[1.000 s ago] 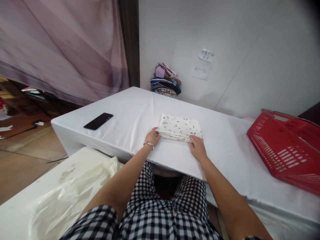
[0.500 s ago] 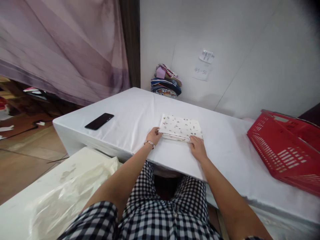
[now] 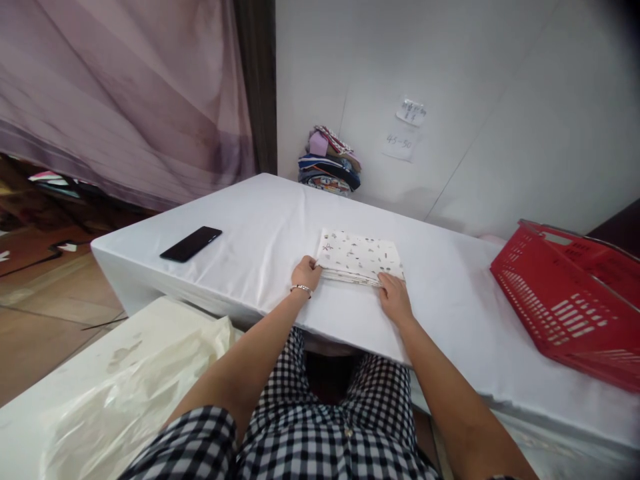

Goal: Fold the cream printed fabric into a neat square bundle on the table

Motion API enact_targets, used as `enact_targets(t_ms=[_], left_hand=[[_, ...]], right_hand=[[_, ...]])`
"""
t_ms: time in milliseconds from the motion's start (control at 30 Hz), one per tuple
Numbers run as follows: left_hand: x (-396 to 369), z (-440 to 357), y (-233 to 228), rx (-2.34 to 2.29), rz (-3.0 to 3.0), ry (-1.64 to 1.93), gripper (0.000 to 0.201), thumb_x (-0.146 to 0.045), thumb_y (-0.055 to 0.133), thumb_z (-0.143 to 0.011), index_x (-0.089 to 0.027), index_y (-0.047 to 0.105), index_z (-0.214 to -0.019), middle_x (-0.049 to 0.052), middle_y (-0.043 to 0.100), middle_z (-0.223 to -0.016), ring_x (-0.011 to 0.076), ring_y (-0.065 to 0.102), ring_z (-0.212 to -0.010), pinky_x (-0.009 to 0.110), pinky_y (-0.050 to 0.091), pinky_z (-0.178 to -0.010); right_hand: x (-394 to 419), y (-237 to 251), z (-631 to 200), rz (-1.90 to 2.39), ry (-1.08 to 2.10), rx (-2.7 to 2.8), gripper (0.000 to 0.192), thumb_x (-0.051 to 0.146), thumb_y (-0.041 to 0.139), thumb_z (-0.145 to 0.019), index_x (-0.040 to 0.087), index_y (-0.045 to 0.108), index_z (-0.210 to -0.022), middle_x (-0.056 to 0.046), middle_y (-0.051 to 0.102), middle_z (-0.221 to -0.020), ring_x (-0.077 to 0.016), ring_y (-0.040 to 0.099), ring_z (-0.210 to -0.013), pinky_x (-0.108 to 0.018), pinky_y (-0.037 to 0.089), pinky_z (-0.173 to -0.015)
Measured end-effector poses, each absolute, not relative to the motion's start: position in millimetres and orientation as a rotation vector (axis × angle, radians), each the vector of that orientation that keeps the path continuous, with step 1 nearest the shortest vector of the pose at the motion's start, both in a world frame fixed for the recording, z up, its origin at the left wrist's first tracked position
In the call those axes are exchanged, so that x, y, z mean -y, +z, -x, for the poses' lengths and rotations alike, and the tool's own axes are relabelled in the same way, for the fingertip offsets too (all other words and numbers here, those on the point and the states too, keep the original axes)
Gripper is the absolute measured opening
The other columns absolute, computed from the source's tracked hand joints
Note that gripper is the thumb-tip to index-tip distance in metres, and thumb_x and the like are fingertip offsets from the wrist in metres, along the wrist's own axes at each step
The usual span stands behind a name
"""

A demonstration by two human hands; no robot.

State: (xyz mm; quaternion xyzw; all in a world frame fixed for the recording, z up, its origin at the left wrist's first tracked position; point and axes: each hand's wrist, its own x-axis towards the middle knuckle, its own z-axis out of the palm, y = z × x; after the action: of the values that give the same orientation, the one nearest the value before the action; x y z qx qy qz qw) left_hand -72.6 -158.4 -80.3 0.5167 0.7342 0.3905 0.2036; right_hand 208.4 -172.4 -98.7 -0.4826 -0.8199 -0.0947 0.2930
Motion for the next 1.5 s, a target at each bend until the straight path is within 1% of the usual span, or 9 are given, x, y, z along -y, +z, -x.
enact_targets(t_ms=[200, 367, 467, 567, 667, 867, 1233, 1367, 1500], left_hand=[[160, 70, -78, -2.159, -1.533, 0.996, 0.008, -0.027, 0.051, -0.074, -0.022, 0.051, -0.08, 0.002, 0.063, -0.081, 0.0181, 0.059, -0.076, 0.027, 0.042, -0.064], [161, 70, -77, -2.144, -1.561, 1.01, 0.024, -0.025, 0.05, -0.076, -0.02, 0.053, -0.099, 0.006, 0.062, -0.101, 0.0192, 0.059, -0.086, 0.03, 0.046, -0.073], [162, 70, -79, -2.077, -1.779, 1.049, 0.039, -0.016, 0.047, -0.077, -0.021, 0.052, -0.115, 0.006, 0.055, -0.12, 0.0194, 0.055, -0.102, 0.031, 0.045, -0.086], [162, 70, -79, -2.007, -2.044, 0.948, 0.04, -0.01, 0.042, -0.078, -0.024, 0.059, -0.112, 0.001, 0.05, -0.13, 0.0205, 0.044, -0.116, 0.032, 0.039, -0.098], [163, 70, -79, -2.02, -2.094, 0.82, 0.039, -0.013, 0.041, -0.08, -0.026, 0.062, -0.111, -0.001, 0.05, -0.131, 0.0215, 0.044, -0.117, 0.034, 0.039, -0.099], [166, 70, -76, -2.063, -2.069, 0.759, 0.04, -0.016, 0.04, -0.082, -0.026, 0.06, -0.115, 0.001, 0.048, -0.132, 0.0217, 0.047, -0.116, 0.036, 0.039, -0.1], [168, 70, -75, -2.051, -2.118, 0.815, 0.039, -0.012, 0.045, -0.079, -0.024, 0.062, -0.111, 0.006, 0.05, -0.13, 0.0249, 0.045, -0.117, 0.039, 0.04, -0.098], [173, 66, -73, -1.9, -2.324, 0.891, 0.04, -0.01, 0.047, -0.076, -0.025, 0.061, -0.111, 0.005, 0.049, -0.132, 0.0248, 0.04, -0.123, 0.042, 0.036, -0.099], [174, 64, -73, -1.725, -2.46, 0.822, 0.04, -0.011, 0.044, -0.079, -0.025, 0.058, -0.114, 0.005, 0.059, -0.121, 0.021, 0.046, -0.118, 0.042, 0.03, -0.101]], right_hand=[[172, -100, -209, 1.289, -0.236, 2.178, 0.042, 0.01, 0.04, -0.08, 0.016, 0.053, -0.119, -0.009, 0.057, -0.121, -0.0214, 0.047, -0.114, -0.041, 0.034, -0.098], [171, -102, -209, 1.281, -0.244, 2.177, 0.043, 0.009, 0.039, -0.079, 0.016, 0.053, -0.119, -0.009, 0.056, -0.121, -0.0211, 0.047, -0.115, -0.041, 0.033, -0.1], [171, -103, -209, 1.281, -0.243, 2.169, 0.043, 0.009, 0.04, -0.08, 0.017, 0.053, -0.119, -0.008, 0.056, -0.122, -0.0212, 0.047, -0.115, -0.042, 0.034, -0.099], [170, -103, -209, 1.282, -0.243, 2.162, 0.043, 0.009, 0.04, -0.079, 0.017, 0.053, -0.119, -0.008, 0.057, -0.121, -0.0212, 0.047, -0.115, -0.042, 0.034, -0.099], [170, -104, -208, 1.276, -0.25, 2.16, 0.042, 0.009, 0.04, -0.079, 0.017, 0.053, -0.118, -0.008, 0.057, -0.121, -0.0212, 0.047, -0.115, -0.042, 0.033, -0.1], [171, -102, -207, 1.27, -0.252, 2.152, 0.042, 0.009, 0.041, -0.078, 0.017, 0.054, -0.117, -0.008, 0.057, -0.12, -0.0206, 0.047, -0.114, -0.04, 0.033, -0.099], [178, -97, -205, 1.488, -0.266, 2.023, 0.037, 0.01, 0.042, -0.078, 0.019, 0.055, -0.112, -0.007, 0.059, -0.117, -0.0213, 0.045, -0.115, -0.044, 0.023, -0.101], [178, -98, -206, 1.504, -0.254, 2.012, 0.037, 0.011, 0.042, -0.078, 0.02, 0.055, -0.112, -0.008, 0.059, -0.118, -0.0218, 0.044, -0.116, -0.044, 0.022, -0.101], [178, -97, -205, 1.524, -0.247, 2.016, 0.037, 0.01, 0.041, -0.079, 0.019, 0.055, -0.112, -0.007, 0.058, -0.119, -0.0218, 0.044, -0.116, -0.044, 0.022, -0.101]])
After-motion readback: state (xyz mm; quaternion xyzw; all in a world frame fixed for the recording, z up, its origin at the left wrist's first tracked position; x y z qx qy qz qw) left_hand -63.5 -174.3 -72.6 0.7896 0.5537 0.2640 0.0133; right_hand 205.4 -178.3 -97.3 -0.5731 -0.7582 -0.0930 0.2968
